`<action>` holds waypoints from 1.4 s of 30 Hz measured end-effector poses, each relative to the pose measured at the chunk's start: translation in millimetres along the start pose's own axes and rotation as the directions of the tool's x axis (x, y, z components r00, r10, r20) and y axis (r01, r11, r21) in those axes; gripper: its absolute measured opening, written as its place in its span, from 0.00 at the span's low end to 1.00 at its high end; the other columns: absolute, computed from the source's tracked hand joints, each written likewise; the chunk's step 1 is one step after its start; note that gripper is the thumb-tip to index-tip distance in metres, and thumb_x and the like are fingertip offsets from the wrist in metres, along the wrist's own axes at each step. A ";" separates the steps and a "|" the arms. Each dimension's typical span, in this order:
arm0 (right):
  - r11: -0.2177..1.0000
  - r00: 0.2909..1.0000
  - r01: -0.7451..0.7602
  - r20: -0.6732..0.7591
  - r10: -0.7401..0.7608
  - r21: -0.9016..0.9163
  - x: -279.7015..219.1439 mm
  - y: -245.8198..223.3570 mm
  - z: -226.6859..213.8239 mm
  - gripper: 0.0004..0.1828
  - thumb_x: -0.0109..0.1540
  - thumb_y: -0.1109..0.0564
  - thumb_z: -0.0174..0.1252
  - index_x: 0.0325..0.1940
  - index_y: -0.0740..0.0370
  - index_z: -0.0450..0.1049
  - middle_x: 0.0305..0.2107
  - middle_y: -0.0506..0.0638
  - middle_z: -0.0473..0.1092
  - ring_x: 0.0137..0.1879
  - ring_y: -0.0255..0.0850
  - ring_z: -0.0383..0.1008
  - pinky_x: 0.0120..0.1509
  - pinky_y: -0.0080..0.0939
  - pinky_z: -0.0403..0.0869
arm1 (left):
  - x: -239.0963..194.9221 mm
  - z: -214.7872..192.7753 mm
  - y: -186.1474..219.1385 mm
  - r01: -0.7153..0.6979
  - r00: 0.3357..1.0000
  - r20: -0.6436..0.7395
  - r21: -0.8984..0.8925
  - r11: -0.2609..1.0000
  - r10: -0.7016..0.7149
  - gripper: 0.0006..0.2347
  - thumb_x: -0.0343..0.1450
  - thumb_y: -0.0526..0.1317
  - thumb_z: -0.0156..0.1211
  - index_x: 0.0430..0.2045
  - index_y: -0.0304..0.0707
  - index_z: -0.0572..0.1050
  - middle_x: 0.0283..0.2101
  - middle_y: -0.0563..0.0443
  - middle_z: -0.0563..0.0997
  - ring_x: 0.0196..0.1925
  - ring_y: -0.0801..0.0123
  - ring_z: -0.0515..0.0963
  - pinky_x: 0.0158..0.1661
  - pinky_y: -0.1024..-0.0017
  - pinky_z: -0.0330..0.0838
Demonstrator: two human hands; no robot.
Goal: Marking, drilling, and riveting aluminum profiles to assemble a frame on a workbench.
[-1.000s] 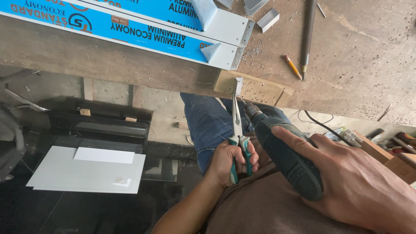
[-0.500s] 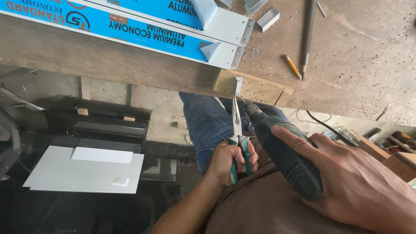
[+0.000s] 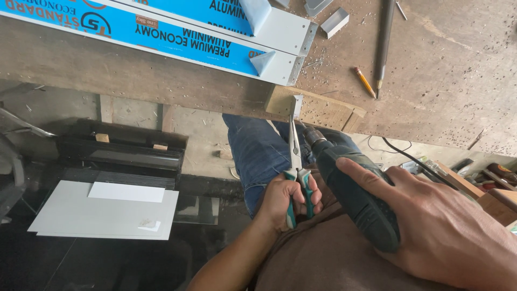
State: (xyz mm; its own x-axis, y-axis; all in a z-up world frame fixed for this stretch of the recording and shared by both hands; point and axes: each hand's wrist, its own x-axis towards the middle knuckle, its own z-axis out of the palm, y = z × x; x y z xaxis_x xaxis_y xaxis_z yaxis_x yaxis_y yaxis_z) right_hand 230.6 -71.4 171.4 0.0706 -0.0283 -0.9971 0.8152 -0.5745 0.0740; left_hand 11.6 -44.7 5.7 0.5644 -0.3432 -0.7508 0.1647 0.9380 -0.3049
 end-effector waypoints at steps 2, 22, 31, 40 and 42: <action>0.999 1.000 0.013 0.027 -0.012 -0.038 1.1 -0.7 -2.5 0.69 0.50 0.29 0.64 0.83 0.05 0.25 0.38 0.41 0.68 0.46 0.46 0.79 0.47 0.47 0.77 | 0.3 1.1 0.7 0.001 1.000 0.002 -0.007 1.000 -0.001 0.11 0.51 0.29 0.46 0.23 0.23 0.69 0.22 0.31 0.70 0.22 0.44 0.70 0.25 0.60 0.65; 0.932 0.993 -0.064 0.074 0.097 -0.356 5.5 -14.5 -51.7 0.66 0.50 0.27 0.57 0.79 -0.03 0.19 0.38 0.32 0.70 0.43 0.39 0.83 0.44 0.42 0.80 | 1.9 2.4 -2.3 0.021 1.000 -0.015 -0.007 1.000 -0.021 0.10 0.51 0.28 0.45 0.23 0.25 0.69 0.22 0.33 0.70 0.21 0.46 0.72 0.21 0.64 0.59; 0.994 0.980 0.023 -0.200 -0.001 0.108 9.8 27.4 -24.3 0.70 0.33 0.46 0.73 0.75 -0.02 0.53 0.34 0.21 0.83 0.37 0.36 0.89 0.43 0.38 0.83 | 5.3 -5.1 -8.8 0.050 0.999 0.023 -0.101 0.994 -0.048 0.11 0.51 0.28 0.45 0.23 0.24 0.69 0.22 0.33 0.70 0.22 0.46 0.70 0.25 0.63 0.66; 0.966 0.886 0.109 -0.463 0.011 0.233 2.5 19.4 -2.6 0.64 0.29 0.55 0.65 0.71 0.15 0.68 0.27 0.31 0.83 0.31 0.43 0.86 0.45 0.45 0.75 | 3.7 2.3 -4.0 0.020 1.000 -0.007 -0.037 0.999 -0.021 0.10 0.51 0.28 0.44 0.22 0.23 0.69 0.22 0.32 0.69 0.22 0.45 0.70 0.25 0.62 0.66; 0.983 0.903 0.081 -0.429 -0.004 0.162 6.6 24.1 3.1 0.65 0.32 0.53 0.65 0.73 0.10 0.62 0.28 0.28 0.81 0.31 0.42 0.86 0.44 0.42 0.77 | 1.9 2.1 -5.2 0.004 1.000 -0.003 -0.037 0.999 -0.004 0.11 0.51 0.29 0.46 0.23 0.23 0.69 0.22 0.32 0.69 0.22 0.46 0.72 0.24 0.62 0.65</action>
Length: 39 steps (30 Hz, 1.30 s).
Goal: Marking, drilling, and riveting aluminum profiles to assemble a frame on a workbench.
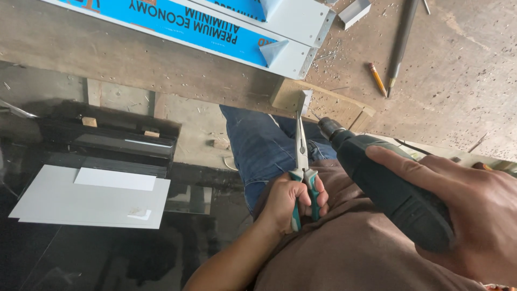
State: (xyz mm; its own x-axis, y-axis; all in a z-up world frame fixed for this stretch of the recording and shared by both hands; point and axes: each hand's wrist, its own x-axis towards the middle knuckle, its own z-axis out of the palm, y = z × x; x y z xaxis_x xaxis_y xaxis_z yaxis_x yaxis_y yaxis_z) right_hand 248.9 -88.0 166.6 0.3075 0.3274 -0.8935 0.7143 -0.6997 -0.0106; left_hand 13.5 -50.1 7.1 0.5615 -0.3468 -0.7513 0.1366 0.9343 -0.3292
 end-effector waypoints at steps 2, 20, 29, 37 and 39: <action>0.999 1.000 0.000 0.009 -0.001 0.036 -1.5 -3.0 -1.0 0.62 0.34 0.49 0.66 0.74 0.12 0.63 0.26 0.31 0.80 0.30 0.41 0.86 0.41 0.43 0.77 | -1.4 1.7 1.1 -0.006 1.000 -0.009 0.009 1.000 0.006 0.11 0.51 0.28 0.45 0.23 0.22 0.69 0.22 0.32 0.69 0.21 0.45 0.71 0.24 0.62 0.66; 0.993 0.986 -0.079 0.141 0.091 -0.090 -1.3 -24.0 -12.7 0.56 0.42 0.30 0.65 0.75 0.02 0.56 0.24 0.34 0.76 0.31 0.44 0.84 0.37 0.44 0.77 | 0.3 2.8 0.1 0.005 1.000 -0.011 -0.011 1.000 -0.005 0.11 0.49 0.29 0.45 0.22 0.23 0.69 0.21 0.31 0.69 0.20 0.44 0.70 0.23 0.62 0.65; 0.915 0.971 0.087 0.239 0.010 -0.394 5.4 -25.3 -9.1 0.59 0.45 0.23 0.55 0.78 -0.03 0.38 0.31 0.39 0.70 0.38 0.45 0.84 0.44 0.48 0.81 | 1.2 1.6 1.3 -0.012 1.000 0.017 -0.004 1.000 0.012 0.11 0.49 0.29 0.45 0.22 0.23 0.68 0.21 0.32 0.69 0.21 0.45 0.70 0.25 0.61 0.67; 0.945 0.981 -0.013 0.180 0.076 -0.326 6.8 -34.4 -17.0 0.55 0.44 0.21 0.55 0.76 -0.06 0.45 0.21 0.39 0.72 0.34 0.46 0.84 0.41 0.50 0.79 | 1.9 2.7 -2.1 -0.023 0.999 0.023 -0.014 1.000 0.023 0.11 0.49 0.29 0.46 0.22 0.24 0.68 0.20 0.32 0.68 0.21 0.46 0.70 0.25 0.61 0.64; 0.949 0.987 -0.021 0.144 0.069 -0.314 6.7 -37.1 -20.1 0.54 0.43 0.20 0.55 0.75 -0.04 0.49 0.18 0.38 0.73 0.30 0.46 0.85 0.39 0.49 0.78 | 1.6 4.1 0.0 -0.014 1.000 -0.005 0.026 1.000 0.014 0.12 0.48 0.29 0.45 0.22 0.25 0.68 0.20 0.33 0.69 0.20 0.46 0.71 0.24 0.63 0.64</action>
State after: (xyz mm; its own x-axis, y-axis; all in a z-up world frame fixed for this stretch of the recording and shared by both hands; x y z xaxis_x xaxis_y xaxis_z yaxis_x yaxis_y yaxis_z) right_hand 237.1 -47.1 170.0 0.2628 0.1836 -0.9472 0.8688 -0.4721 0.1495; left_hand 17.8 -50.3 8.2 0.5593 -0.3342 -0.7586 0.1499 0.9408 -0.3039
